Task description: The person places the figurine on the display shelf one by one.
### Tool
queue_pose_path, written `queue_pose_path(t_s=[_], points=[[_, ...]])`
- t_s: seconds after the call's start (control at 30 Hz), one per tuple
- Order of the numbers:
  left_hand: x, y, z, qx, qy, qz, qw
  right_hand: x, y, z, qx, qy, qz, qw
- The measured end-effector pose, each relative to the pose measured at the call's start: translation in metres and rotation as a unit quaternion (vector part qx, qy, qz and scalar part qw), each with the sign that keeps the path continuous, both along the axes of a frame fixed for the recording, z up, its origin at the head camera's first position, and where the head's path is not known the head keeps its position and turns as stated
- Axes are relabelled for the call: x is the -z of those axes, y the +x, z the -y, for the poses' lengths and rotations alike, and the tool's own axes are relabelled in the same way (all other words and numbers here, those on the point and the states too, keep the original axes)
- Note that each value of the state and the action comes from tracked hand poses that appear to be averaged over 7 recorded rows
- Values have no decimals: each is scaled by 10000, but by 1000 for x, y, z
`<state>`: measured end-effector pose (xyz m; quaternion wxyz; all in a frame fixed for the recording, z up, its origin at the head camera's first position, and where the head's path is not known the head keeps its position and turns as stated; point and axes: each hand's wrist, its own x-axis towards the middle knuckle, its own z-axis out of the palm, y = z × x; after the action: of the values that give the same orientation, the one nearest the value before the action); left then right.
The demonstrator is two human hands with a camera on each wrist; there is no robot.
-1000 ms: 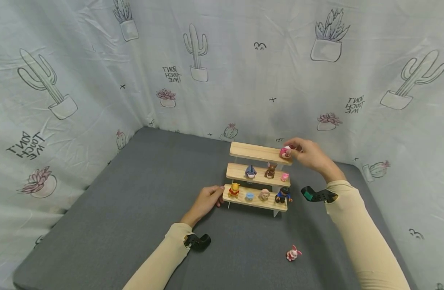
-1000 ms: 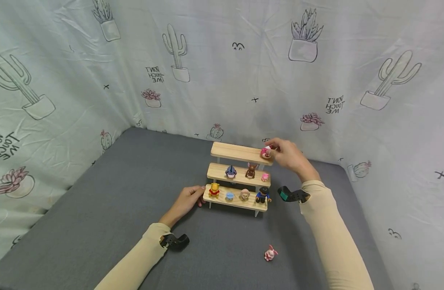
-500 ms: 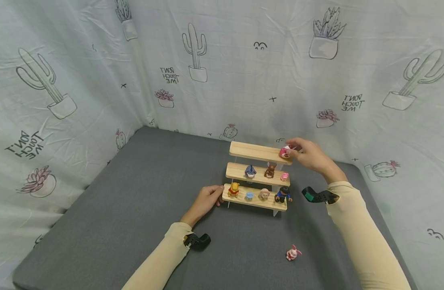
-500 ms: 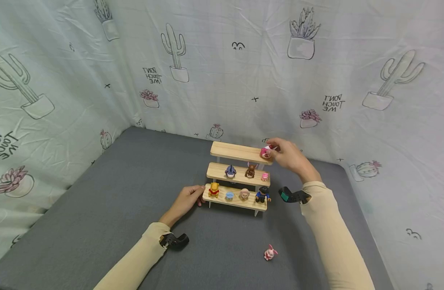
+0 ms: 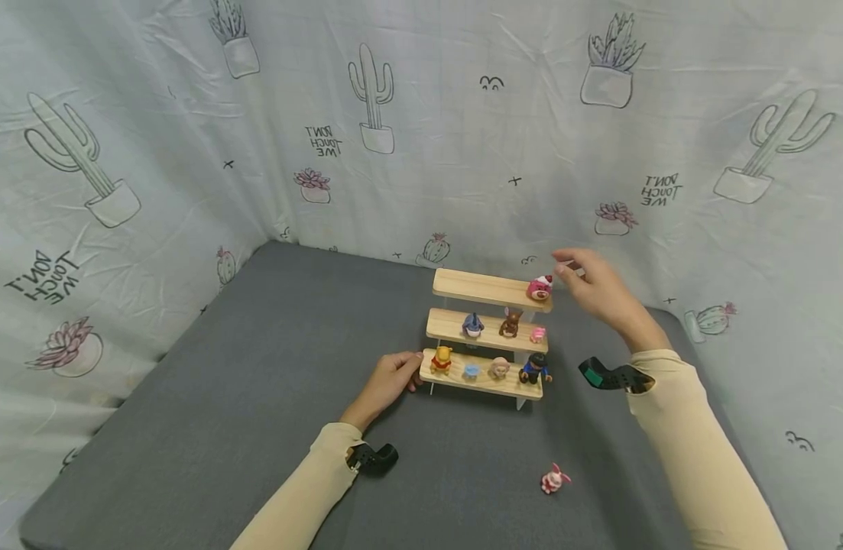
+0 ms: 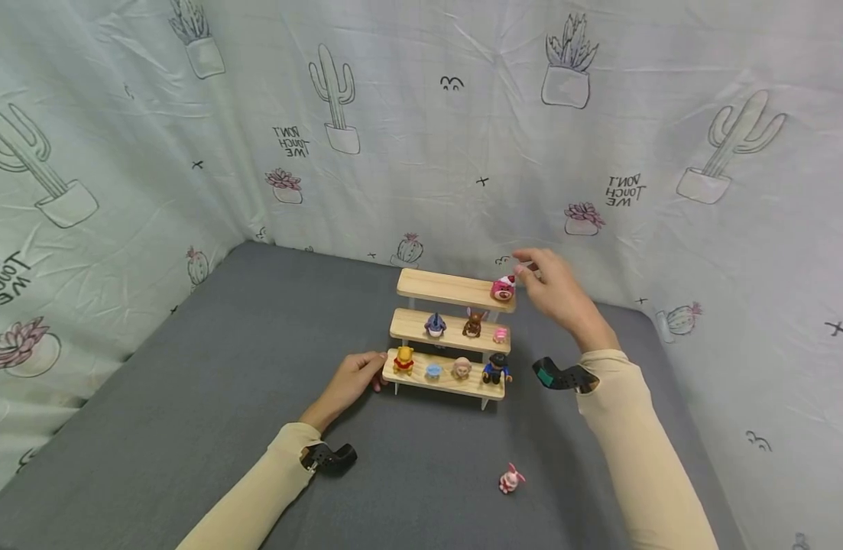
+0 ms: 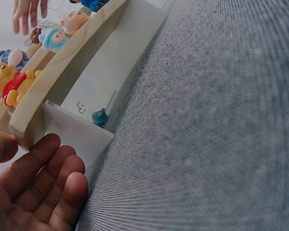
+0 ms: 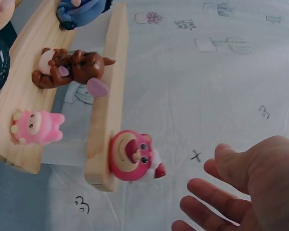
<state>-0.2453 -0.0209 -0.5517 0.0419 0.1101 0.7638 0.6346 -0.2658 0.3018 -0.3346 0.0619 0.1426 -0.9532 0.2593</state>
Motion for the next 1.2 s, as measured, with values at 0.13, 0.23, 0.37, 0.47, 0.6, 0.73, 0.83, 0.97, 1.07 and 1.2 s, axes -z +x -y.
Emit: queue_pose_path(t_s=[0.13,0.23,0.37,0.47,0.6,0.73,0.83,0.97,1.07,1.2], points=[[-1,1,0,5,-42,-50,10000,-5,9,3,49,-129,-338,9993],[0,1,0,22,21,-50,10000,-8,15,6,-7,-236,-551,9982],[1,1,-1,-15,100,-37,9999,-12,24,11,-111,-250,-835,9961],[1,1,0,-34,75,-31,10000,-13,31,15,-253,-170,-1076,9937],[0,1,0,21,33,-33,10000,-13,41,18,-452,-45,-1332,9900],[0,0,0,84,46,-57,9999,-10,49,19,-569,-11,-1519,9868],[0,0,1,104,49,-49,9999,-9,56,20,-600,-60,-1576,9857],[0,0,1,102,61,-27,9999,-7,66,20,-593,-135,-1556,9859],[1,-1,1,69,51,20,10000,-6,73,20,-620,-209,-1591,9851],[1,-1,0,7,-37,110,9999,-5,81,20,-681,-286,-1695,9828]])
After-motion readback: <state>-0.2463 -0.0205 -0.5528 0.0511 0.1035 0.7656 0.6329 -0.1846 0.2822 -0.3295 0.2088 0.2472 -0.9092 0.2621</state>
